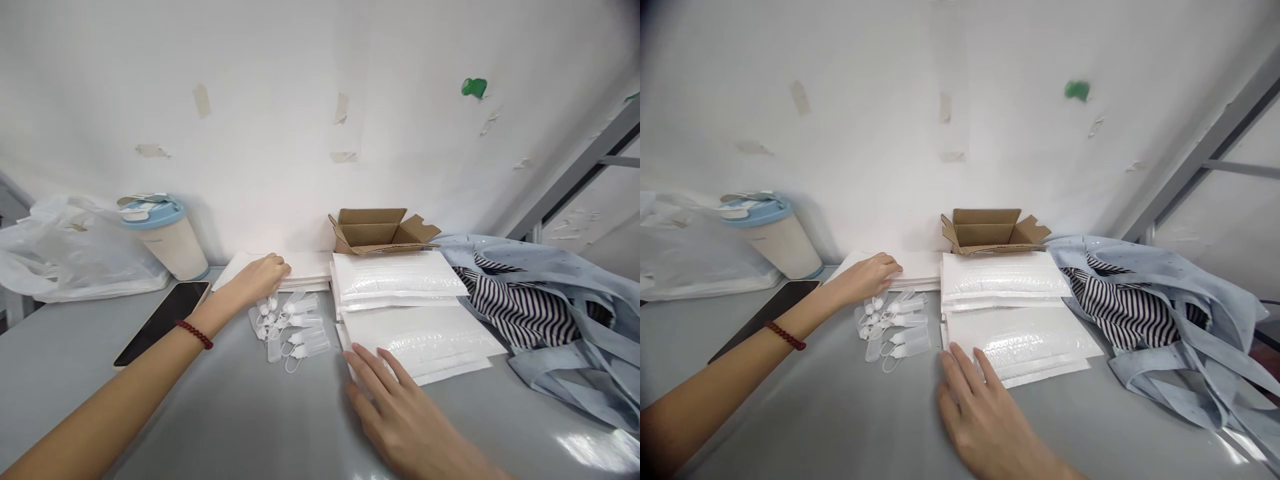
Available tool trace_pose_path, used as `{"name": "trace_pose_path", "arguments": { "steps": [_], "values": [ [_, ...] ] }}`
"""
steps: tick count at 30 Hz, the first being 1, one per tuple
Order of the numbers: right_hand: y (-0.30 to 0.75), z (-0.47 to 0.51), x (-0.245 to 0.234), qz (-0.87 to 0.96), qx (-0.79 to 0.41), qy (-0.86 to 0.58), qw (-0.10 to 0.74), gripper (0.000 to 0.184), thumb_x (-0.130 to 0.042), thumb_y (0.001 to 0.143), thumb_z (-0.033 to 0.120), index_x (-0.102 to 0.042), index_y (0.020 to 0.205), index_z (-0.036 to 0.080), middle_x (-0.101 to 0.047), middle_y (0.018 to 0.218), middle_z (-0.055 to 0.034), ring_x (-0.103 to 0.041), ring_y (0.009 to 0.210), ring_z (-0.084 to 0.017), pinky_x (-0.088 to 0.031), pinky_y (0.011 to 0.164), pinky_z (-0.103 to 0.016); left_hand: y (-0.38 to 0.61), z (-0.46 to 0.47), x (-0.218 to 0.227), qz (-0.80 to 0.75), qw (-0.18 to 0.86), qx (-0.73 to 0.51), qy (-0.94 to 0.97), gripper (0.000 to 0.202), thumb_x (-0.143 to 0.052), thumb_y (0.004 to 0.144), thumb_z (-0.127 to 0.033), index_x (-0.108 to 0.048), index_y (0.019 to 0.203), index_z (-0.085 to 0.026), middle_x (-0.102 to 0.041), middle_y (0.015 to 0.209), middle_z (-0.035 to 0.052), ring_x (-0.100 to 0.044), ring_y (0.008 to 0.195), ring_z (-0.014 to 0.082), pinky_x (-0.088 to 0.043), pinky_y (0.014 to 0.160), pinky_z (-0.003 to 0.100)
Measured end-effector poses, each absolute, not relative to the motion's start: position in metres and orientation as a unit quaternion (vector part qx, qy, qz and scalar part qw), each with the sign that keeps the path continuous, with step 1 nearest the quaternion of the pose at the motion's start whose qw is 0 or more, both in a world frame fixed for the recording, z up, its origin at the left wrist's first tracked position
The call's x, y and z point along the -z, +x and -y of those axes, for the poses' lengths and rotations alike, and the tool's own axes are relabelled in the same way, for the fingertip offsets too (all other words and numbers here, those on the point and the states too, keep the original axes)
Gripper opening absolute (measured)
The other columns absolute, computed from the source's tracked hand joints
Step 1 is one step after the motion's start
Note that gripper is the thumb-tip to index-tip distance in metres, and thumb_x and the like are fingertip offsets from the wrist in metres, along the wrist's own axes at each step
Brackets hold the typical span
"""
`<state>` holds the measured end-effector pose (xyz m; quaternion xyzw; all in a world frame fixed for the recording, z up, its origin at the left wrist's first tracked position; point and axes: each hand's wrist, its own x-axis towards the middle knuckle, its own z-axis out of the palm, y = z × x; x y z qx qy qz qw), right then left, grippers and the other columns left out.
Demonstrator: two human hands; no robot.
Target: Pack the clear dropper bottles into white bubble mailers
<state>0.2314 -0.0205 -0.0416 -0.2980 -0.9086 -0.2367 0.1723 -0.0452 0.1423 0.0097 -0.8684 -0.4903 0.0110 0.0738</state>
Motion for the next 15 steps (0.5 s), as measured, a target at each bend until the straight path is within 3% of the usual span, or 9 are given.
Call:
{"name": "trace_pose_path", "arguments": {
  "steps": [6,10,12,15],
  "values": [
    [0.231,0.021,0.043,0.911,0.232,-0.288,0.181,0.014,-0.052,0.091,0.017,-0.065,0.096,0.013,-0.066,0.121,-0.0149,-0.056,0.120,-0.031,-0.051,0.094,-0.045,-0.046,-0.148,-0.011,0.487,0.133,-0.021,-0.863,0.021,-0.059,0.094,-0.028,-0.062,0.110,-0.014,-0.066,0.106,0.0059,-0.065,0.091,0.0190,-0.056,0.079,0.038],
    [0.233,0.021,0.042,0.915,0.227,-0.281,0.179,0.015,-0.052,0.091,0.016,-0.064,0.099,0.013,-0.067,0.119,-0.0153,-0.056,0.120,-0.030,-0.051,0.095,-0.045,-0.056,-0.130,-0.021,0.492,0.199,0.012,-0.848,0.011,-0.054,0.093,-0.012,-0.064,0.099,-0.012,-0.067,0.094,0.0055,-0.064,0.091,0.0198,-0.052,0.083,0.038],
    [0.232,0.021,0.041,0.914,0.219,-0.286,0.186,0.015,-0.053,0.091,0.015,-0.064,0.100,0.013,-0.067,0.119,-0.0163,-0.057,0.120,-0.030,-0.051,0.095,-0.047,-0.068,-0.115,-0.027,0.494,0.239,0.042,-0.835,0.023,-0.044,0.092,-0.003,-0.064,0.095,-0.013,-0.067,0.092,0.0067,-0.062,0.095,0.0208,-0.049,0.086,0.035],
    [0.229,0.020,0.035,0.904,0.196,-0.310,0.220,0.017,-0.051,0.094,0.020,-0.064,0.103,0.013,-0.067,0.118,-0.0161,-0.059,0.117,-0.029,-0.053,0.093,-0.047,-0.095,-0.090,-0.033,0.491,0.303,0.116,-0.809,0.030,-0.035,0.093,-0.005,-0.061,0.102,-0.017,-0.067,0.101,0.0031,-0.060,0.100,0.0209,-0.047,0.090,0.037]
  ]
}}
